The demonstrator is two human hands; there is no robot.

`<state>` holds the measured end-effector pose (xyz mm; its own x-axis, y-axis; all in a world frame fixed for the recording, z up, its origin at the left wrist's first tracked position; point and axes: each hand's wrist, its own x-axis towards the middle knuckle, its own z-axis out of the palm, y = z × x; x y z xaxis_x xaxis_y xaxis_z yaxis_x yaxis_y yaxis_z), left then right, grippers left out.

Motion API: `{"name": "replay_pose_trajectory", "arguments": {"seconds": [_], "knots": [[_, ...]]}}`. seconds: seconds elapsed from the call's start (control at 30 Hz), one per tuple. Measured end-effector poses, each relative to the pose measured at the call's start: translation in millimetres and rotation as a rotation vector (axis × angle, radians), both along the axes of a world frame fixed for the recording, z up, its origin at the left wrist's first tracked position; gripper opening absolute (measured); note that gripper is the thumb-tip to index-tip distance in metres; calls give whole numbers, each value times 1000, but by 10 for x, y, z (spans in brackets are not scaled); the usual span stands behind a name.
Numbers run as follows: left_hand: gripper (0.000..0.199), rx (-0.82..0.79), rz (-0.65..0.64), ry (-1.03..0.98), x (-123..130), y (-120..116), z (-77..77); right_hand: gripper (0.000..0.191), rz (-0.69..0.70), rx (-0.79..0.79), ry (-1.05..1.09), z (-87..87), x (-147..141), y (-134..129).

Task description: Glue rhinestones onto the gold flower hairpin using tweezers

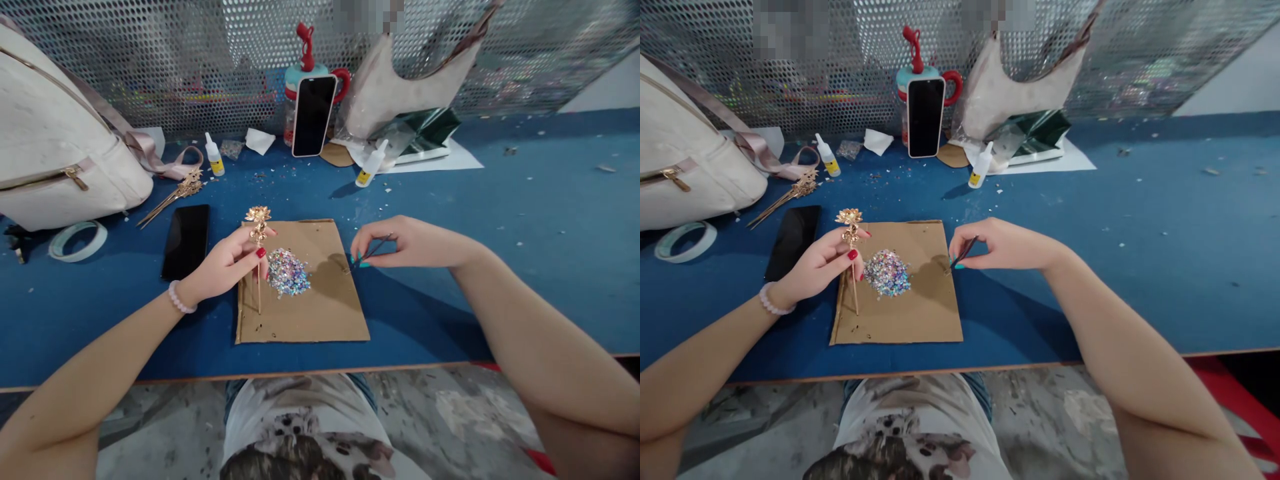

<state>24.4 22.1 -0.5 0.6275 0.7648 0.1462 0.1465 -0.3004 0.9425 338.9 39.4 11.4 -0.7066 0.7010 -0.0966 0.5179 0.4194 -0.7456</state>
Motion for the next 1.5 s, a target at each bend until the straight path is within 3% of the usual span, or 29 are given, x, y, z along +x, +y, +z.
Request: {"name": "replay_pose_trajectory", "arguments": {"seconds": [0.63,1.13,1.27,1.5], "knots": [[32,20,13,37,0,-3,9,9,46,163,-17,10,-24,-45],[31,23,10,30,1,-5,11,7,22,172,14,12,-61,-69],[31,25,1,26,-1,-1,4,8,-22,155,116,-49,-147,-87],[32,-6,-13,-12,-3,1,-11,7,-127,235,387,-280,-556,-150]]}}
